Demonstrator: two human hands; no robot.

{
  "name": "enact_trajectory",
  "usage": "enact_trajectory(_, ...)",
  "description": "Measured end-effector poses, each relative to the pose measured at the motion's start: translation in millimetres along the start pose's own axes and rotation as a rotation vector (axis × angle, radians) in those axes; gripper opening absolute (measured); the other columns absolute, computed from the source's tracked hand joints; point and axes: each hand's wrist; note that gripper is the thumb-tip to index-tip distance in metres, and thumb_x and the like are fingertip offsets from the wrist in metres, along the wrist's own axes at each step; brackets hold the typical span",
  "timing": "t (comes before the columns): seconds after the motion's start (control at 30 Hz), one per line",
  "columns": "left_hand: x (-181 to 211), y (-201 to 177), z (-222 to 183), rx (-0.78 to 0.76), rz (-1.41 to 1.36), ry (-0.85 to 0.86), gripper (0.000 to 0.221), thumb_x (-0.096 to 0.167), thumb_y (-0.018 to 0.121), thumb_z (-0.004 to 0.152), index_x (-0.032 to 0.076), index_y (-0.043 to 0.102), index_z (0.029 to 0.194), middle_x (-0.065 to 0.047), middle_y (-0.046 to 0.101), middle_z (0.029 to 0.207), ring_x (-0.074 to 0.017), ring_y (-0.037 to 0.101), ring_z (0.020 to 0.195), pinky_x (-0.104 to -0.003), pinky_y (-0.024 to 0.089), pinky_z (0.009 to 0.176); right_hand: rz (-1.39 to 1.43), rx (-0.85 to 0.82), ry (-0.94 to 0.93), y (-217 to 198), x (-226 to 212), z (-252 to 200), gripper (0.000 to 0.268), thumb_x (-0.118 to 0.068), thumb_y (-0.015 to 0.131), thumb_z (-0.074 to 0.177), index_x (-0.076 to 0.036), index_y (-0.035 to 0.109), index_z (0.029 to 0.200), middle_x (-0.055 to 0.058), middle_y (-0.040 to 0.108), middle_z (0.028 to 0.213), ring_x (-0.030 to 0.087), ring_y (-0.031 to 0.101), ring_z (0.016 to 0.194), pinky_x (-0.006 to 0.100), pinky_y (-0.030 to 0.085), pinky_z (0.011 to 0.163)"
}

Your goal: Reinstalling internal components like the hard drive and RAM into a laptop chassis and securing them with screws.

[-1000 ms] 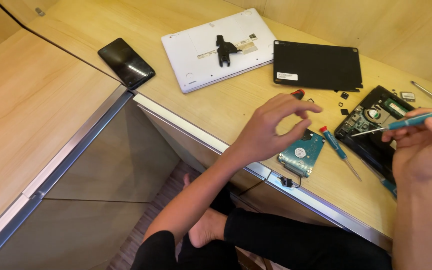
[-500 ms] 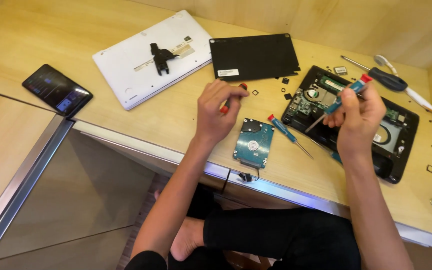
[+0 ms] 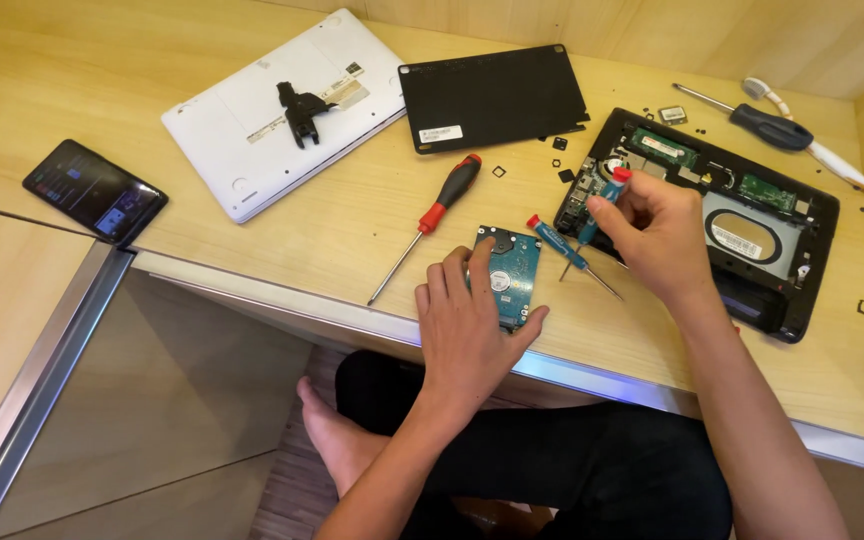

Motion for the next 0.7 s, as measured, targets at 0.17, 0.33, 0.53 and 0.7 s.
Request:
enact_trajectory(0.17,8,-12,5,-0.055,-0.087,-0.036,0.096,0.013,0.091,0.066,-0.008,0.041,0.146,-0.032,0.052,0.116,-0.0460,0.051,0.096,-0.050,0.042,0.077,-0.014,-0.019,0.008,-1,-4,-1,0.032,-0.012,0.078,0.099,-0.006,0.061,0.073,0.005,0.049,0.047,0.012,0.039,0.044,0.024,0.033,0.048)
enact_trajectory(0.33,-10,-11,11,-0.150,-0.174,-0.077,0.110,0.007,0.090,0.061,-0.003,0.033,0.155,-0.032,0.056,0.119,-0.0455,0.048,0.101,-0.050,0.040,0.086,-0.044,-0.054,0.020,-5,-12,-2,0.032,-0.008,0.076,0.097,-0.003,0.058,0.071,0.008,0.049,0.046,0.014,0.040,0.043,0.025,0.033,0.048)
enact_trajectory(0.53,-20,-14,22,-0.180,-0.271,-0.053,0.101,0.006,0.086,0.061,0.005,0.041,0.151,-0.025,0.064,0.123,-0.0393,0.050,0.107,-0.047,0.038,0.093,-0.067,-0.026,0.006,-16,-12,-6,0.034,-0.010,0.078,0.096,-0.003,0.057,0.070,0.007,0.046,0.044,0.014,0.038,0.042,0.025,0.033,0.048)
enact_trajectory(0.7,-29,-8,24,-0.176,-0.343,-0.101,0.097,0.010,0.085,0.058,0.012,0.046,0.147,-0.018,0.067,0.127,-0.0358,0.052,0.111,-0.050,0.038,0.104,-0.018,0.153,0.031,-35,10,-9,0.032,-0.015,0.078,0.102,-0.009,0.060,0.077,0.000,0.049,0.052,0.006,0.042,0.048,0.019,0.037,0.052)
Point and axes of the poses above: each hand's wrist, its own z-axis towards the middle knuckle, its own y-axis out of the palm, x = y × z
